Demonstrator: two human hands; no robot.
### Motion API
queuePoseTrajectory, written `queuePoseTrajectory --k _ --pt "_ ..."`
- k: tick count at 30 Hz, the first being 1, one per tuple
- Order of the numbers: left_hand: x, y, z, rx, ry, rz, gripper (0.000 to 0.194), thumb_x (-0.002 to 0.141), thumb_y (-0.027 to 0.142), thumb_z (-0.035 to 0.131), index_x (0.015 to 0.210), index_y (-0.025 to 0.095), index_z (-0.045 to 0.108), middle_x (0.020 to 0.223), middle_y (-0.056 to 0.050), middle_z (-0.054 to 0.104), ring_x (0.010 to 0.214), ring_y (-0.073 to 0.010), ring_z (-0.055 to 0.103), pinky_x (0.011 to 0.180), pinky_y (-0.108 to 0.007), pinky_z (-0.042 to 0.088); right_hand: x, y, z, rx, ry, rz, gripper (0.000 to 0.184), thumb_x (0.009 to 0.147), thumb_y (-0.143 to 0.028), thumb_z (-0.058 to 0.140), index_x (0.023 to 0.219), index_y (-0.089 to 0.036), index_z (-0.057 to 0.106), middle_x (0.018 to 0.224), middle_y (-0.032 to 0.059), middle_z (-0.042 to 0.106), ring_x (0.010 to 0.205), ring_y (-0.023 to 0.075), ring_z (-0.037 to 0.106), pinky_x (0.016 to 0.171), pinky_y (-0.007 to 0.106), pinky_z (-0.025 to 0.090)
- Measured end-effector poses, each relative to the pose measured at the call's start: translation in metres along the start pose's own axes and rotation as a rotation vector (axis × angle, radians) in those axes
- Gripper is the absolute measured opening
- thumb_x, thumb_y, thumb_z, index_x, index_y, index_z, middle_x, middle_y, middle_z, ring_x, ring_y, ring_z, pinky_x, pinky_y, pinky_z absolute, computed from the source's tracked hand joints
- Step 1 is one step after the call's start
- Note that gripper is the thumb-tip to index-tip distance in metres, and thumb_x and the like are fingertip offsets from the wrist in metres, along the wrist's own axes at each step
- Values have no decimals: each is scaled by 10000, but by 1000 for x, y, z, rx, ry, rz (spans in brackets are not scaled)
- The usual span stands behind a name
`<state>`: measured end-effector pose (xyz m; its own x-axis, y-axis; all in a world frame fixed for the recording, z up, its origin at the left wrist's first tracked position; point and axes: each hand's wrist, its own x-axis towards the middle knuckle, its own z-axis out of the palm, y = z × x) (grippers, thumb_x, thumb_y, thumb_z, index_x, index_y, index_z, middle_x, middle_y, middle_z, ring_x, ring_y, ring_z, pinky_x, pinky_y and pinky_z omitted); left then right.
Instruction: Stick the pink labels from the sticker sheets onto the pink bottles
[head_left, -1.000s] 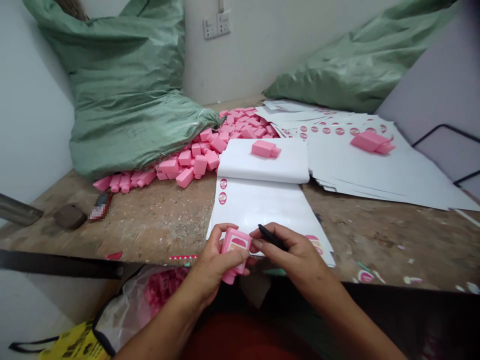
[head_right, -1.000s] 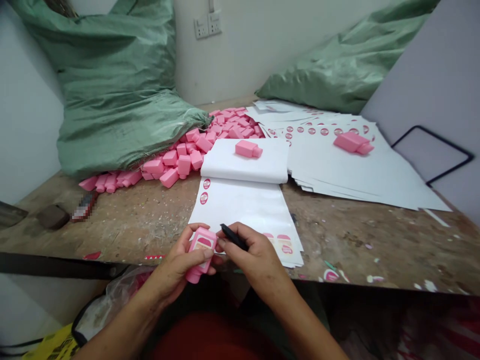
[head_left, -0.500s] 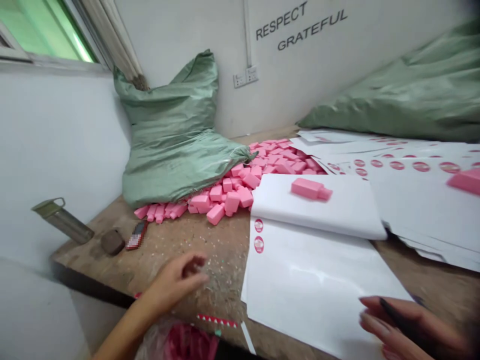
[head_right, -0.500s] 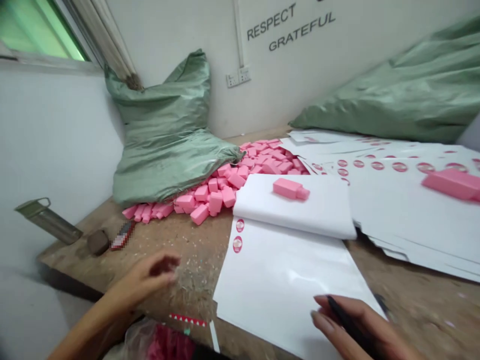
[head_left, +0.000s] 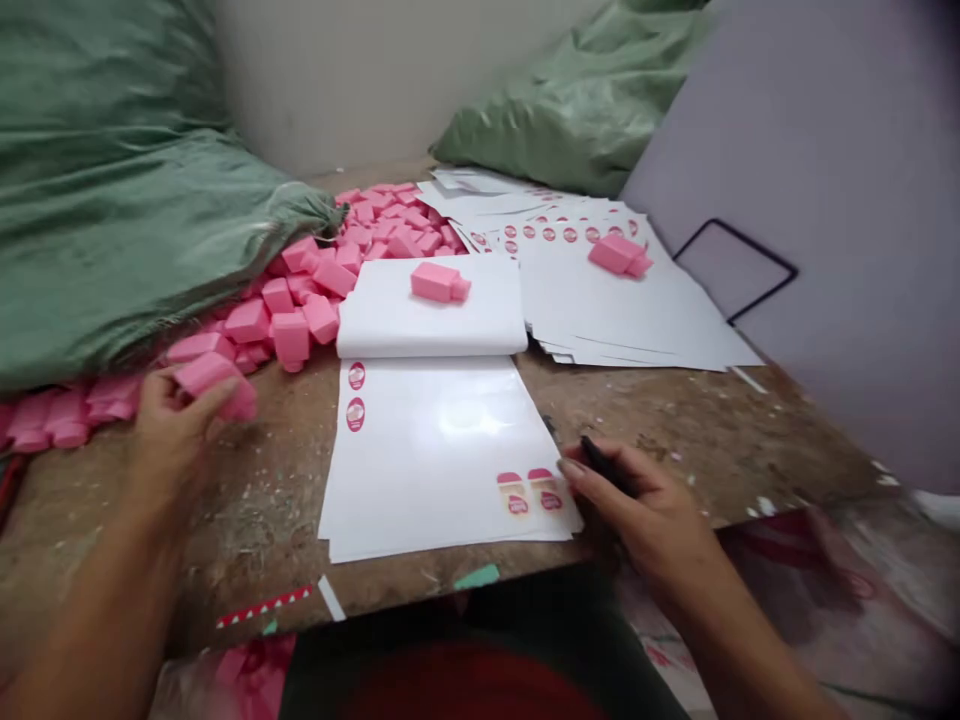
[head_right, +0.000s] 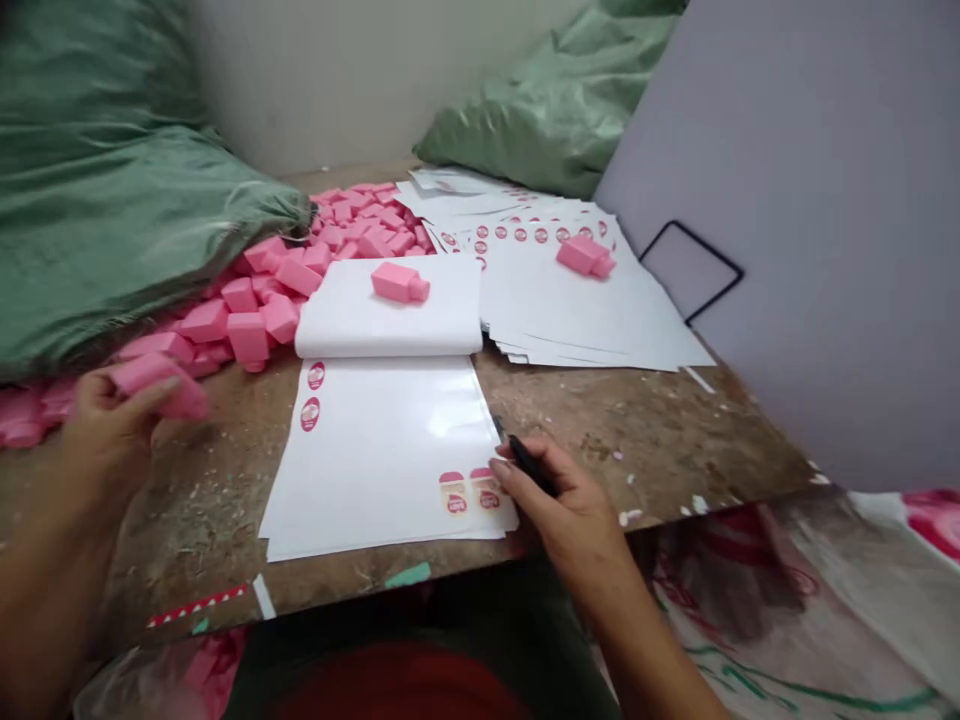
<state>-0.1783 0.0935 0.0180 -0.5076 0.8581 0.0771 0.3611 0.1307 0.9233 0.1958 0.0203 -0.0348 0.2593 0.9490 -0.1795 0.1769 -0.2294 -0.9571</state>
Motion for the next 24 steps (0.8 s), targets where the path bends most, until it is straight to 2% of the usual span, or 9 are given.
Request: queuePoseTrajectory --k 2,4,6,8,11,13,17,20,24 --pt "-20 15 9 -233 -76 -76 291 734 332 659 964 209 530 991 7 635 934 -162 576 807 -286 514 -4 -1 1 -18 -89 11 339 712 -515 741 854 -212 682 810 27 705 687 187 638 502 250 469" --pt "-46 27 28 -400 -201 -202 317 712 323 700 970 192 572 953 -18 661 880 -174 609 766 -302 537 -6 -2 -3 -65 -142 -3 363 718 -515 727 917 -215 679 852 35 715 713 196 650 505 253 477" --pt "-74 35 52 -338 -375 -241 437 671 318 768 1047 200 579 956 -32 680 811 -182 628 701 -305 536 -6 -2 -8 -182 -180 -53 367 772 -517 670 992 -224 680 860 39 723 719 208 660 510 269 481" --pt "-101 37 76 -67 -616 -85 517 676 307 785 1141 228 574 1026 -44 695 825 -200 642 712 -330 532 -4 -2 -12 -353 -227 -137 333 860 -504 566 1010 -236 695 823 35 729 711 215 668 553 296 488" --pt "-132 33 102 236 -976 296 481 741 215 714 1205 212 589 1163 -77 695 1004 -249 629 893 -409 514 -1 0 -13 -571 -251 -317 292 921 -406 478 950 -241 716 846 31 754 756 228 687 653 337 483" --pt "-143 29 112 342 -1108 491 497 755 156 666 1245 174 586 1289 -102 656 1109 -278 586 981 -441 481 1 3 -10 -670 -226 -426 244 917 -342 492 939 -233 709 844 24 761 740 224 687 660 342 457" --pt "-147 30 120 569 -1190 658 547 712 133 682 1253 144 600 1462 -103 536 1120 -302 536 1000 -453 476 3 6 -4 -799 -164 -590 189 928 -272 499 892 -227 679 735 -2 738 601 187 632 587 320 373" --pt "-146 34 121 648 -1205 683 559 685 146 705 1236 147 610 1481 -99 513 1099 -296 524 1000 -449 475 3 5 -2 -827 -144 -656 179 932 -247 498 863 -228 663 712 -14 727 557 169 597 586 316 339" --pt "-144 37 122 651 -1226 647 554 701 149 688 1248 177 602 1501 -94 490 1122 -300 516 999 -457 467 3 3 -1 -844 -146 -660 182 934 -244 497 854 -230 660 692 -20 720 550 166 584 603 322 315"
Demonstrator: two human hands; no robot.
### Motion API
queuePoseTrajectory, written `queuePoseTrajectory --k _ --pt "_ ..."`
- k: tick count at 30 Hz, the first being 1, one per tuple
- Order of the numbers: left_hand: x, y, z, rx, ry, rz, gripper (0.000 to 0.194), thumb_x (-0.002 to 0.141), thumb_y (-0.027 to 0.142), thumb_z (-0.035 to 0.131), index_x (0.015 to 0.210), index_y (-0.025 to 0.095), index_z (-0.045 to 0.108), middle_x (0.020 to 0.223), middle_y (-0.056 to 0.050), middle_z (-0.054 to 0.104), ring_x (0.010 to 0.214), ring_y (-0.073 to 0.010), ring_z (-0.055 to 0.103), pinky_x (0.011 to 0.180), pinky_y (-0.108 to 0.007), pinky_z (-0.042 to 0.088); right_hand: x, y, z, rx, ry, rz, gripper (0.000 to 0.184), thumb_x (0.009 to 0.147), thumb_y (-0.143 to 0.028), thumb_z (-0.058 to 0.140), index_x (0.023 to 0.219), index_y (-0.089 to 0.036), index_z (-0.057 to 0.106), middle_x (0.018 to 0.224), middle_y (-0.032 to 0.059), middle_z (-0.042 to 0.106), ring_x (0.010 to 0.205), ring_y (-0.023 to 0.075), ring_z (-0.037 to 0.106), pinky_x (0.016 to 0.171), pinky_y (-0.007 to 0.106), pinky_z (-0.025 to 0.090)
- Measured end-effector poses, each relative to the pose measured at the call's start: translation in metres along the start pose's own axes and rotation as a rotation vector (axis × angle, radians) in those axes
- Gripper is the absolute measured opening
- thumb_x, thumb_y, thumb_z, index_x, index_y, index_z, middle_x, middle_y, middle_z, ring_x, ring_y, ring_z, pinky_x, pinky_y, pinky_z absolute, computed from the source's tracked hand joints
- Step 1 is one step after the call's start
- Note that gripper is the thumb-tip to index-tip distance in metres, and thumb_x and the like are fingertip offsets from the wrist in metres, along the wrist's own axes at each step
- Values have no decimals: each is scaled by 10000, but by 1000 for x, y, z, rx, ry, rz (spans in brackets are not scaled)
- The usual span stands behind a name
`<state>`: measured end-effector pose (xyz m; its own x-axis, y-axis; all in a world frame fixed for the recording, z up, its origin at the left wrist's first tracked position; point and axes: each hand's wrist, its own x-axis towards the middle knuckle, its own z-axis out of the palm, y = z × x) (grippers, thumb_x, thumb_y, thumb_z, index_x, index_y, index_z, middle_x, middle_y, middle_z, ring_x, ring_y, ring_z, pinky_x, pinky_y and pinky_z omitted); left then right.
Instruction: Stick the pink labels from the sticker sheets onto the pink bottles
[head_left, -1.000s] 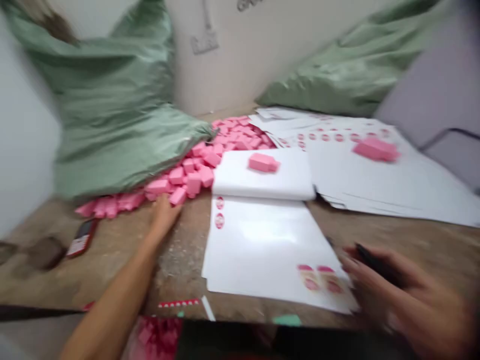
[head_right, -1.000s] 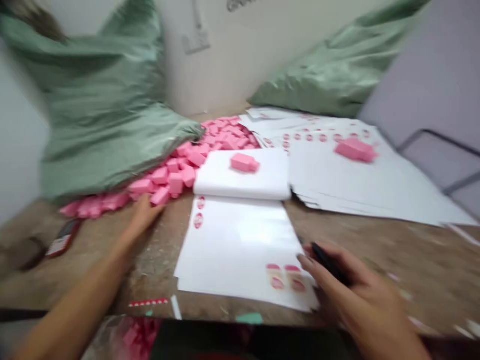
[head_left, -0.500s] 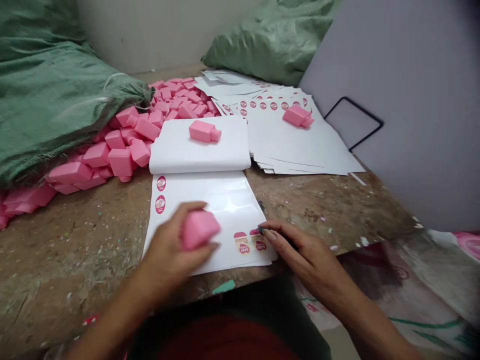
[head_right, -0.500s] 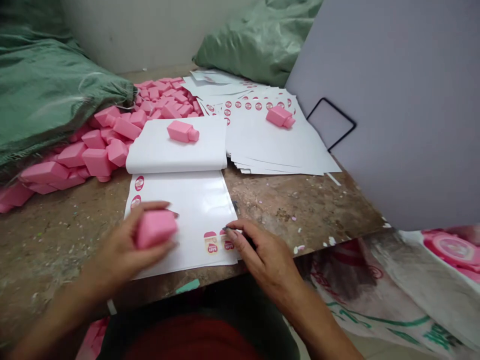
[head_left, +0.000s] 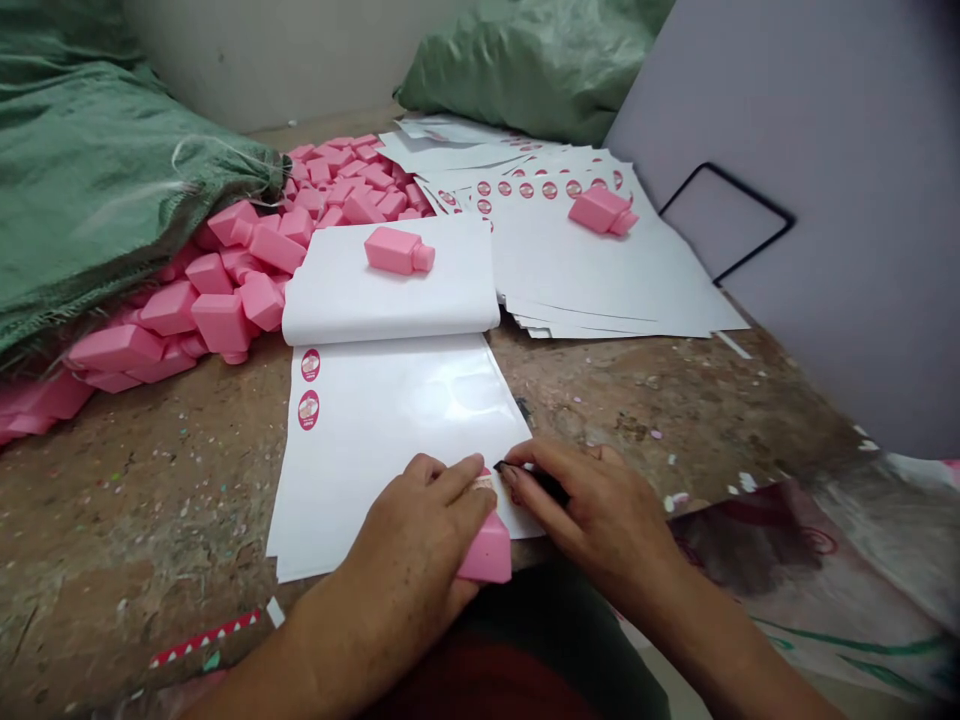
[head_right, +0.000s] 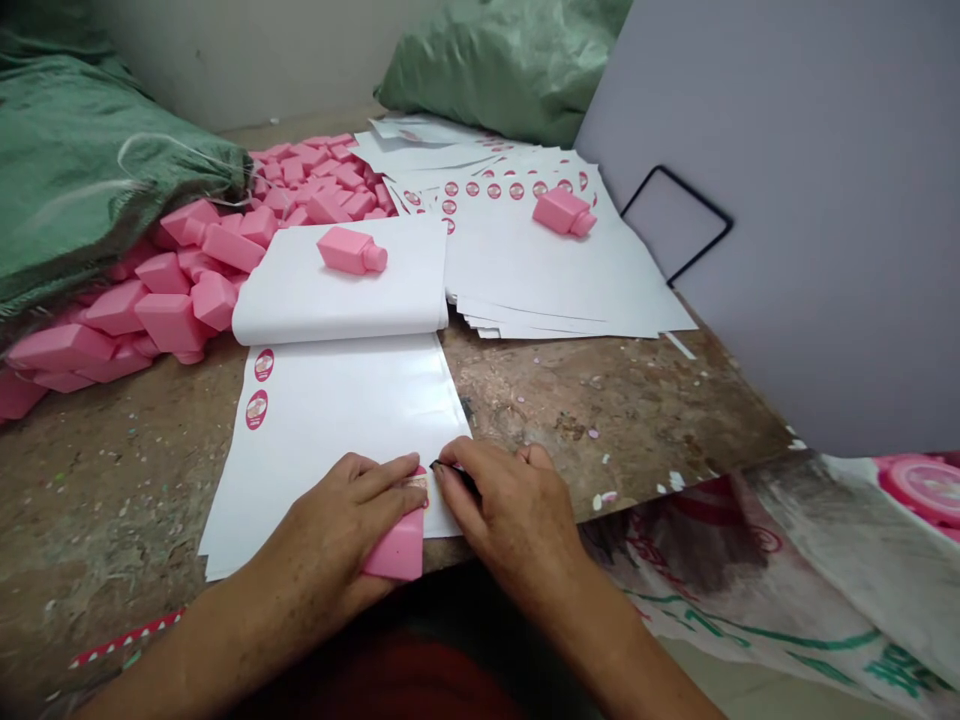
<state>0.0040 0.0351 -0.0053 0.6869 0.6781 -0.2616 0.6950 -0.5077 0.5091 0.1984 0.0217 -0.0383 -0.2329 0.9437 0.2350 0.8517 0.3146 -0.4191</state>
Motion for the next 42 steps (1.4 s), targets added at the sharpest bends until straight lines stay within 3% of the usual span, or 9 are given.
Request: queuePoseTrajectory --k 6,11,19,22,25,30,34,37,42 --pt "3 -1 0 -66 -56 -25 553 707 177 700 1253 153 615 1521 -156 452 1171 -363 504 1005 -511 440 0 -5 1 -61 -10 -3 225 952 -271 472 826 -234 654 667 -14 713 518 161 548 626 335 288" --pt "3 -1 -1 -135 -23 -19 549 679 143 718 1222 160 637 1479 -165 503 1149 -365 523 996 -520 438 -1 -10 3 -89 6 8 239 953 -262 458 810 -224 645 662 4 712 533 174 576 629 340 287" --pt "-1 -5 -3 -263 32 -8 510 666 107 691 1171 154 641 1435 -182 539 1170 -363 525 999 -502 412 3 -3 -3 171 -144 209 234 928 -357 492 871 -243 688 722 -3 743 613 199 642 603 317 413" --pt "-5 -11 -7 -490 117 -158 369 712 189 669 1079 195 632 1191 -116 675 997 -296 593 883 -428 456 -4 -5 0 141 -92 179 295 935 -359 481 1027 -221 725 878 58 785 715 240 702 654 357 480" --pt "-6 -20 -10 -822 265 -380 288 772 382 683 984 209 590 910 -29 658 799 -203 580 732 -328 448 -18 -15 -2 149 -125 98 351 898 -346 569 1199 -228 708 1016 88 783 784 275 733 726 417 536" --pt "-2 -34 -3 -1204 446 -490 477 726 468 758 1057 201 541 917 -32 656 794 -171 610 731 -297 455 -35 -32 -33 556 -293 107 374 796 -424 741 1166 -369 732 1022 8 786 853 247 750 737 343 602" --pt "-2 -34 3 -1281 501 -466 466 708 433 789 1031 192 554 930 -52 677 841 -187 642 781 -318 478 -26 -37 -55 655 -31 193 175 750 -445 771 912 -381 790 881 -5 773 773 222 722 654 287 589" --pt "-8 -25 3 -1310 573 -420 432 732 392 783 1063 205 578 1038 -53 677 956 -195 641 862 -321 474 -17 -42 -52 657 172 277 103 757 -412 752 764 -309 754 833 15 708 770 214 671 679 294 568" --pt "-22 3 1 -1666 528 -371 433 769 369 766 1120 218 563 1130 -70 670 945 -191 653 784 -298 507 -5 -58 -26 947 164 447 200 747 -386 774 832 -247 658 766 -3 658 682 172 634 566 249 522"
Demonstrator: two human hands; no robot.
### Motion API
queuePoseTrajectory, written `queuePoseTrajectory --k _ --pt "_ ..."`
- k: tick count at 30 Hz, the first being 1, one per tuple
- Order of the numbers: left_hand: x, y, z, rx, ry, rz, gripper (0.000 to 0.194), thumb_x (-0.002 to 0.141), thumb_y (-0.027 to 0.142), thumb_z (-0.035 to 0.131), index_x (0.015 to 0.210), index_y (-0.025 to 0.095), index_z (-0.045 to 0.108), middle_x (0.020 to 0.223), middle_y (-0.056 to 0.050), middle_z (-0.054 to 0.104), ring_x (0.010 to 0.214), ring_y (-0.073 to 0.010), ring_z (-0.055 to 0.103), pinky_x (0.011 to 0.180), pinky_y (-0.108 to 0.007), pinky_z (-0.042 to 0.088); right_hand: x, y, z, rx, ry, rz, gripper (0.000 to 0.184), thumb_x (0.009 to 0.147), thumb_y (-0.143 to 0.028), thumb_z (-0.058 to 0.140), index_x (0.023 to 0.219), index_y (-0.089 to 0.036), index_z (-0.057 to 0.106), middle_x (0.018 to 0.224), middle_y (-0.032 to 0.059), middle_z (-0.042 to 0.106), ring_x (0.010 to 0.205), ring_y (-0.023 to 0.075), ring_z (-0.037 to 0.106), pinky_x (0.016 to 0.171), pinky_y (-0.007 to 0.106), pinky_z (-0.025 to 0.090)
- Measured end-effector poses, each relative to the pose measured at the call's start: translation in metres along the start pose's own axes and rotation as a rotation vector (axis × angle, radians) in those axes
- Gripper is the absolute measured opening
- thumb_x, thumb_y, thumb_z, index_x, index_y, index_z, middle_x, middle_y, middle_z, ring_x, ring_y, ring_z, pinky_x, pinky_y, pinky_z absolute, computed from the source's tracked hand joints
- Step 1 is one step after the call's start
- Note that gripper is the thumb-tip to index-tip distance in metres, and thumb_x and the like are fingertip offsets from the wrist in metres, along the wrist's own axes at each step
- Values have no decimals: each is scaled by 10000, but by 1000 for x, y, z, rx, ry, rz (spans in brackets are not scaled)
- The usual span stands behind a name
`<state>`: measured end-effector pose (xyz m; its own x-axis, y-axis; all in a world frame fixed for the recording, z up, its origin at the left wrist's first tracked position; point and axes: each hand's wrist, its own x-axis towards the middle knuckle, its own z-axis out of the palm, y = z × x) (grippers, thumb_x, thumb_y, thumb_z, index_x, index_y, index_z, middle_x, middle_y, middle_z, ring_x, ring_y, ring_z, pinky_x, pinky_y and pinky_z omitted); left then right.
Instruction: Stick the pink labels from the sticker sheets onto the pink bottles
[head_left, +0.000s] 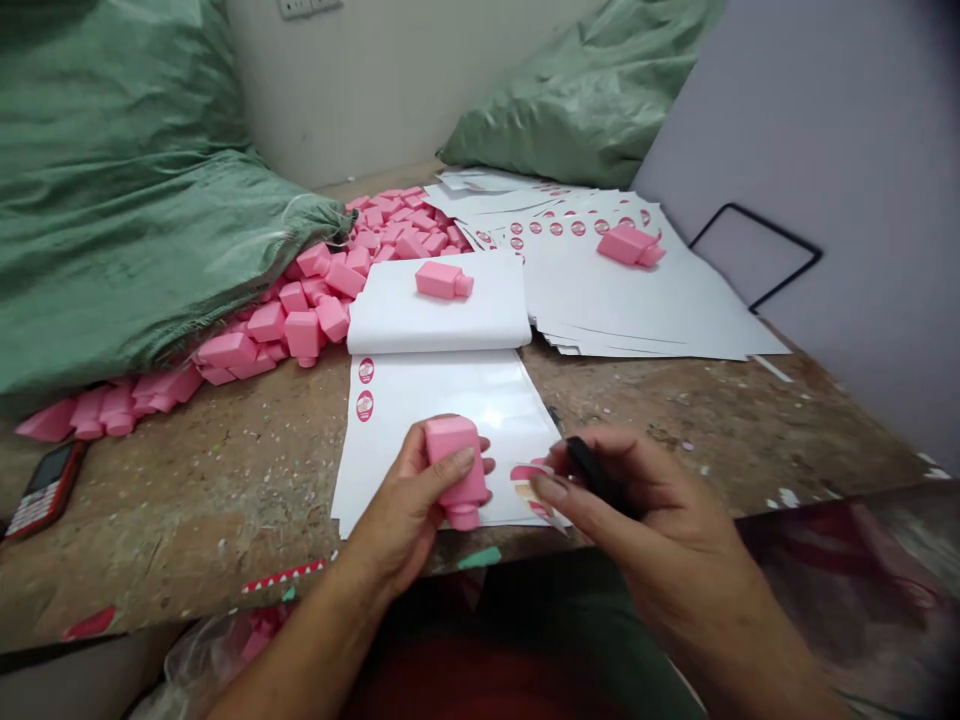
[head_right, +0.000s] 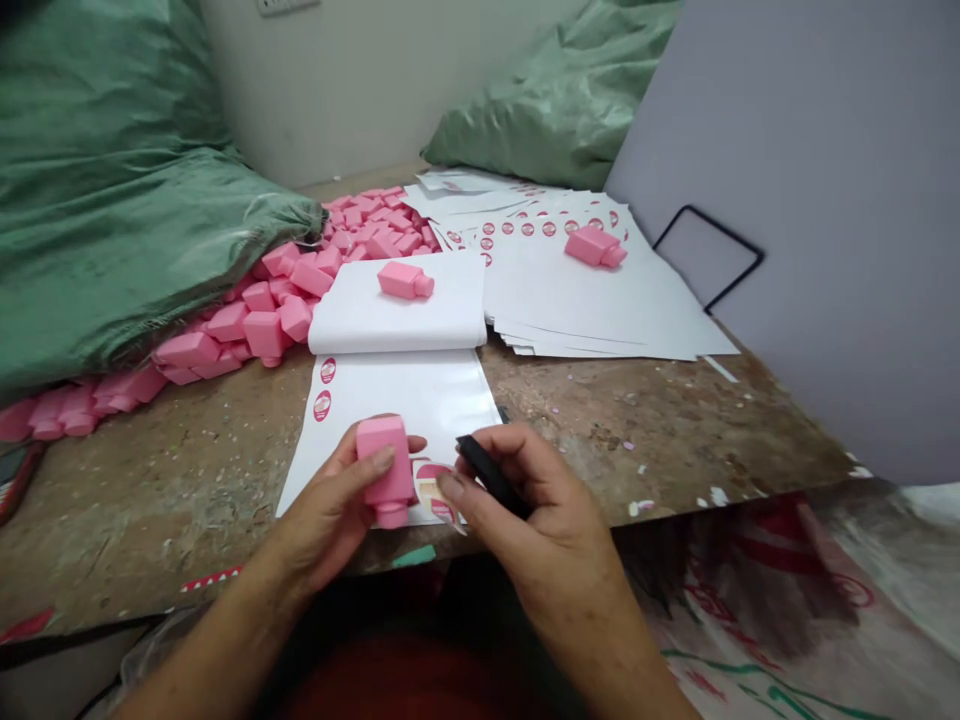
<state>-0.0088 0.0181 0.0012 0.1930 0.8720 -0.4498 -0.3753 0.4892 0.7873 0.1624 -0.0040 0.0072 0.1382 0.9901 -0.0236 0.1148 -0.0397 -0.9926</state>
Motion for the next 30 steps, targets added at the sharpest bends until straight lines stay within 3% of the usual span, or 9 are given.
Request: queuePoseTrajectory --k 5,10,18,26,30 --pt "-12 -7 7 -287 -14 9 434 870 506 632 1160 193 550 985 -72 695 881 -180 666 823 -317 522 2 -4 26 149 -39 -19 222 736 -354 765 868 -251 620 800 -3 687 734 176 668 626 265 563" --pt "-13 -8 6 -308 -6 8 490 918 608 471 1119 177 588 959 -89 702 929 -218 675 879 -352 514 2 -11 34 51 -61 -123 155 749 -301 723 868 -262 633 799 -4 699 737 185 679 650 283 569" --pt "-15 -5 8 -338 -31 -8 466 972 557 365 1153 168 550 1041 -117 702 1019 -229 662 938 -371 493 2 -5 36 -74 -29 -204 142 781 -276 697 911 -271 640 810 -19 708 732 167 683 644 262 555" --pt "-14 -10 6 -339 -49 36 438 950 554 449 1145 173 543 1046 -112 675 1021 -231 640 928 -365 483 2 -2 37 -126 -13 -248 125 803 -254 673 917 -283 632 814 -33 711 722 151 680 629 242 537" --pt "-18 -11 4 -232 -81 62 364 894 383 642 1189 196 537 1081 -62 655 994 -163 616 901 -275 453 1 -3 37 -174 3 -274 93 825 -258 637 917 -268 635 803 -19 715 702 161 681 605 253 526"
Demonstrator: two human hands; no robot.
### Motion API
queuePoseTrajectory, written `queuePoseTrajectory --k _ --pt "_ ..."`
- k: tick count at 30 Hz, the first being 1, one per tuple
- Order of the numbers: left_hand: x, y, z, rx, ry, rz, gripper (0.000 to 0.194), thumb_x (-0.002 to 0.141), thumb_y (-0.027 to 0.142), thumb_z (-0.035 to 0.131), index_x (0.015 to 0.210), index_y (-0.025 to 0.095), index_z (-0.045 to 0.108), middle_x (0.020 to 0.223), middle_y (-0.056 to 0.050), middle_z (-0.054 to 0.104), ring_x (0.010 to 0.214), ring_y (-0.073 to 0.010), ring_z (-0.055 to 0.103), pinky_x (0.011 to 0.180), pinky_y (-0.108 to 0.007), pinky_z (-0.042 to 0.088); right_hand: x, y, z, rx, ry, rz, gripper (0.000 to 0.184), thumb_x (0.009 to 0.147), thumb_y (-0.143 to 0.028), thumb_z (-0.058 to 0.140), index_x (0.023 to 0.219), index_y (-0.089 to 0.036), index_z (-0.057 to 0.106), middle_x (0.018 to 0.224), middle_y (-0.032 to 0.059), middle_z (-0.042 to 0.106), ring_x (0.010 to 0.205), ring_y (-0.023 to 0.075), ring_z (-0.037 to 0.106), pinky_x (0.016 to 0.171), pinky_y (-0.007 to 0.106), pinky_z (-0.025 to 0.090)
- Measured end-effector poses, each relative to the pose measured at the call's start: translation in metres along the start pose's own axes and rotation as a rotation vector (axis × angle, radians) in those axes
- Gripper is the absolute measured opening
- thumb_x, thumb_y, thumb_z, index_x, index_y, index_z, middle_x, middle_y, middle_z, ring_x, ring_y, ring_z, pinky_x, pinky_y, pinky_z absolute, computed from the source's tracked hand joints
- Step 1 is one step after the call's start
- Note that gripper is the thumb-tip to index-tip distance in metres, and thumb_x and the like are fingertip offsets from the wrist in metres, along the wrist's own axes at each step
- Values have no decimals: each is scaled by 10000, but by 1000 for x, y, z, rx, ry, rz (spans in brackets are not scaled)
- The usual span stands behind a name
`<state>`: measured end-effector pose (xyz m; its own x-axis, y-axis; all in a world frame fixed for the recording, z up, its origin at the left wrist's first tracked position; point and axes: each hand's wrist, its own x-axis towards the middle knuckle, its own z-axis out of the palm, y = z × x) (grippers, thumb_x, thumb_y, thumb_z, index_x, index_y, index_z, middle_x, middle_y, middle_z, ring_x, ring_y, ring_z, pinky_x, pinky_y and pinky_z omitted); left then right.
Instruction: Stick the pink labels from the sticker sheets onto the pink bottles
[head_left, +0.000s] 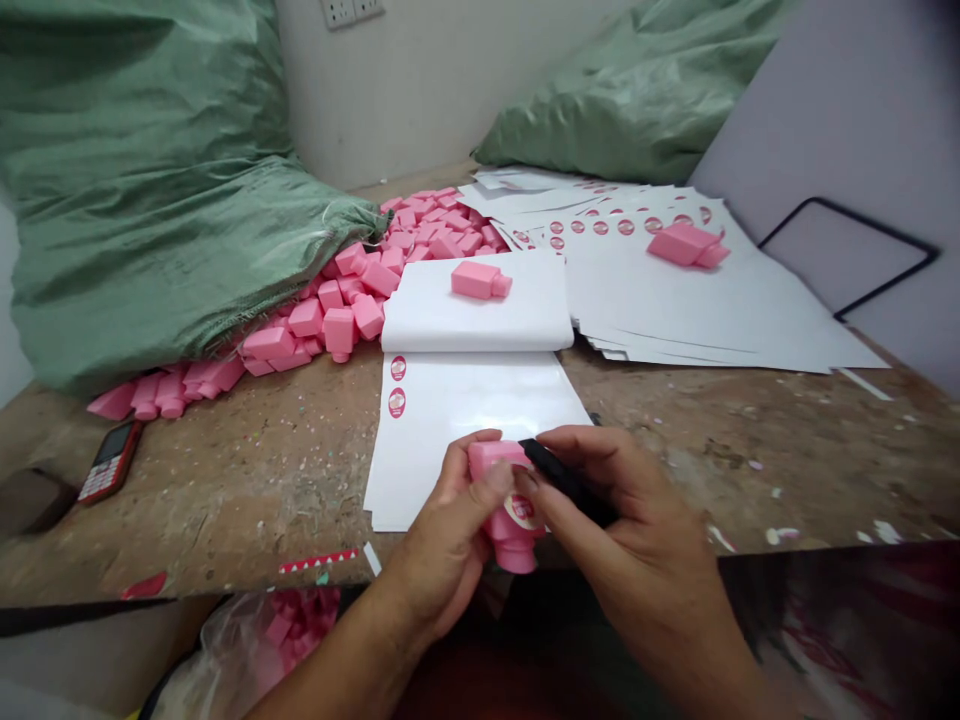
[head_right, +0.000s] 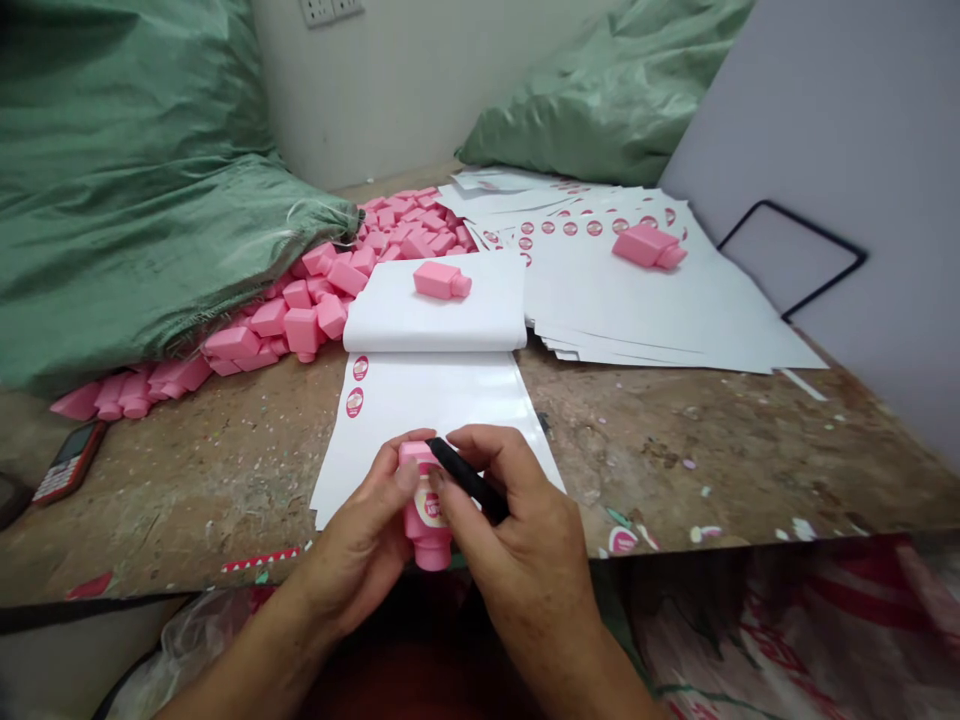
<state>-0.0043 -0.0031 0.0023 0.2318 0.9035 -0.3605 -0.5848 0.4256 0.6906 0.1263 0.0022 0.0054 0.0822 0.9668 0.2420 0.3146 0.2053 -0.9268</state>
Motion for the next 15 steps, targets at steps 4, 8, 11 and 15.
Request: queuePoseTrajectory --k 4,8,11,15 --pt "-3 0 -2 4 -36 -52 516 843 228 699 1304 208 468 1134 -62 643 1007 -154 619 908 -274 450 -1 4 -2 -193 7 -117 96 845 -263 613 930 -253 658 800 0 718 683 185 661 605 297 488" --pt "-3 1 -6 16 -46 -106 614 787 174 728 1330 197 442 1117 -70 629 889 -150 633 821 -306 500 3 12 -8 -329 19 -185 128 842 -327 638 915 -239 693 821 28 718 704 212 641 643 341 456" --pt "-5 3 -7 69 -34 -172 755 718 124 763 1365 238 391 1159 -77 611 889 -177 644 781 -345 527 8 18 -13 -181 -8 -5 141 803 -355 669 879 -237 683 782 12 694 695 199 626 637 327 462" --pt "-9 7 -7 126 -35 -211 878 652 76 787 1382 278 343 1203 -77 592 974 -204 636 817 -362 527 11 15 -13 156 -44 204 174 746 -373 695 849 -240 651 763 -8 656 703 175 604 617 288 490"
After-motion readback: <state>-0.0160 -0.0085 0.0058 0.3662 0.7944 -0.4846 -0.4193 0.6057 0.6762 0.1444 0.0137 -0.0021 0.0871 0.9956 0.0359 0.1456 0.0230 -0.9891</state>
